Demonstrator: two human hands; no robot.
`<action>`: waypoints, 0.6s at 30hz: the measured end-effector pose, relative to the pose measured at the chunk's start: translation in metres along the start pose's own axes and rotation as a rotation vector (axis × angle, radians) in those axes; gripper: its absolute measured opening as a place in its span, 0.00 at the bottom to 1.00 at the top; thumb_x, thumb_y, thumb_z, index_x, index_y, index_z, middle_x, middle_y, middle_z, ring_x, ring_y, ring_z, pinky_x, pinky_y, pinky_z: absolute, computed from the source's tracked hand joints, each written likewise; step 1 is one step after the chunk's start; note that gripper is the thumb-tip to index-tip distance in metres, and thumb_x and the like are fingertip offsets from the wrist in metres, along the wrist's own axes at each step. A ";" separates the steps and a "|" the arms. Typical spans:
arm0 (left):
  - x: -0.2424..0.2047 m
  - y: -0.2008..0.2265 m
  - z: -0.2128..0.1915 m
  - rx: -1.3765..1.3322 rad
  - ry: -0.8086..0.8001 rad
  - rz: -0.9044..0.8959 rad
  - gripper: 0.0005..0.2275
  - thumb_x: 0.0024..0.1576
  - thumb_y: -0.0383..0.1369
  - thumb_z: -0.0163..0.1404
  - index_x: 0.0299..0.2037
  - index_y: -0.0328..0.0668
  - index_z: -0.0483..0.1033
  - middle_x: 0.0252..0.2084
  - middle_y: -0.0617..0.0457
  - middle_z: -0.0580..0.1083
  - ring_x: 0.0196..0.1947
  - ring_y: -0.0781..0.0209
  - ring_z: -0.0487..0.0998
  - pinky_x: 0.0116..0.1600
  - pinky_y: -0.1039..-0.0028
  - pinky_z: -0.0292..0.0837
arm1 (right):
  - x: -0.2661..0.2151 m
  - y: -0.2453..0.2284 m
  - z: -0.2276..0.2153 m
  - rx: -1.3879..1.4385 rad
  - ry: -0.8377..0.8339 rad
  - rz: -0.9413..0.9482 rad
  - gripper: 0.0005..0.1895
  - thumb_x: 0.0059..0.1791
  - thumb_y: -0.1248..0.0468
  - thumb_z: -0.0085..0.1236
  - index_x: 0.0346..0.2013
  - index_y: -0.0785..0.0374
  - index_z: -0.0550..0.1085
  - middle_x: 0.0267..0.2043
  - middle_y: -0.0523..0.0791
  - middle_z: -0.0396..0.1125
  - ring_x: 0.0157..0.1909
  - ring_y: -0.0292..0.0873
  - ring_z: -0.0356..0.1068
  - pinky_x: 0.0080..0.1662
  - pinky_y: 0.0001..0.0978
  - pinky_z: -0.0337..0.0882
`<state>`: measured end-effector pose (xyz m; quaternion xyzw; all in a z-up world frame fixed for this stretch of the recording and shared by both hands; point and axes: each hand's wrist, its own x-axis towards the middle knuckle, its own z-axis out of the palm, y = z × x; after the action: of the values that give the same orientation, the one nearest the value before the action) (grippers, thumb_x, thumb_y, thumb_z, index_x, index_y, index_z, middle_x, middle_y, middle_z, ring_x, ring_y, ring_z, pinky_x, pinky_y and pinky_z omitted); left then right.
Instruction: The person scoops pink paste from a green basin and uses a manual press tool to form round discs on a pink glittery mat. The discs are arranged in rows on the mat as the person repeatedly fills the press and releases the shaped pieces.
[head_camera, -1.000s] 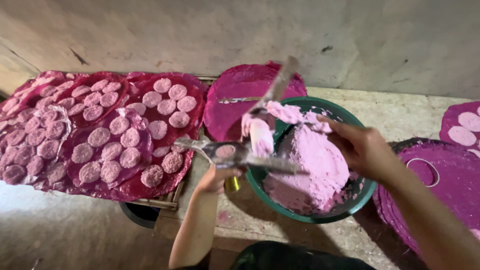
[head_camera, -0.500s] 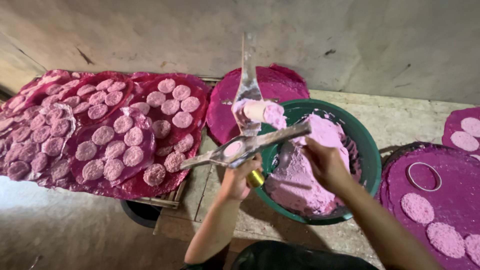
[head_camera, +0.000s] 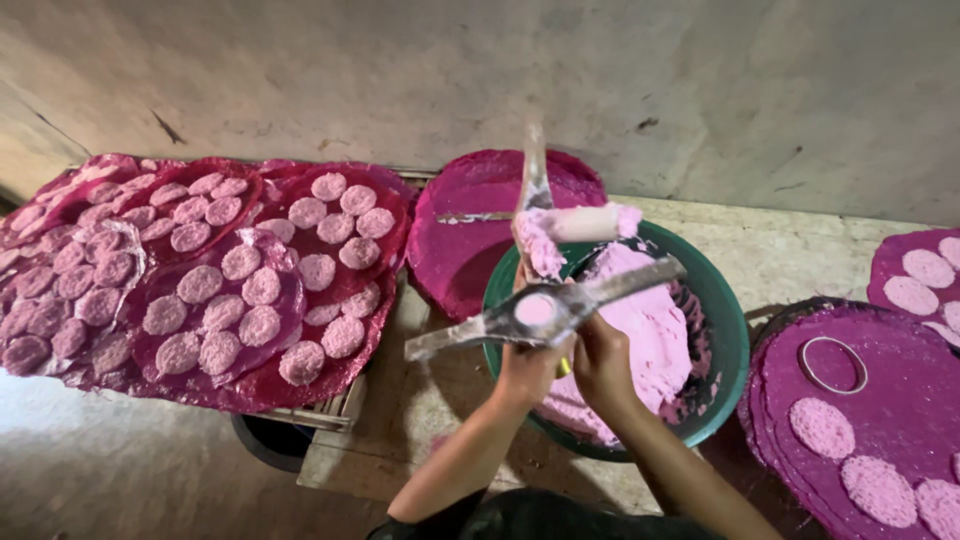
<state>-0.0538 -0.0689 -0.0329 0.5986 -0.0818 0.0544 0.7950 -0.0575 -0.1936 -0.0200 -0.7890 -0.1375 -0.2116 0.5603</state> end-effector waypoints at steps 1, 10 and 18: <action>-0.002 0.002 0.004 -0.072 -0.013 -0.027 0.14 0.54 0.20 0.56 0.51 0.36 0.73 0.42 0.55 0.74 0.41 0.65 0.74 0.42 0.73 0.71 | 0.001 0.006 0.002 0.050 -0.011 0.054 0.20 0.52 0.76 0.48 0.59 0.68 0.71 0.38 0.53 0.76 0.40 0.36 0.73 0.42 0.28 0.73; 0.025 0.021 -0.057 0.056 0.118 0.093 0.23 0.50 0.18 0.55 0.57 0.42 0.69 0.46 0.56 0.76 0.44 0.65 0.78 0.46 0.74 0.75 | -0.021 0.034 -0.068 0.013 -0.272 0.433 0.13 0.56 0.68 0.53 0.54 0.70 0.75 0.29 0.45 0.63 0.30 0.37 0.60 0.33 0.30 0.62; -0.021 -0.032 -0.024 -0.609 -0.292 -0.534 0.18 0.51 0.27 0.57 0.52 0.30 0.75 0.44 0.43 0.77 0.40 0.50 0.79 0.43 0.62 0.77 | -0.001 -0.020 -0.122 -0.434 -0.053 -0.341 0.38 0.55 0.56 0.50 0.78 0.61 0.53 0.63 0.57 0.65 0.57 0.57 0.71 0.55 0.43 0.72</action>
<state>-0.0668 -0.0549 -0.0738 0.3384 -0.0481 -0.2651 0.9016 -0.0897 -0.3014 0.0306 -0.8612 -0.2344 -0.3068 0.3305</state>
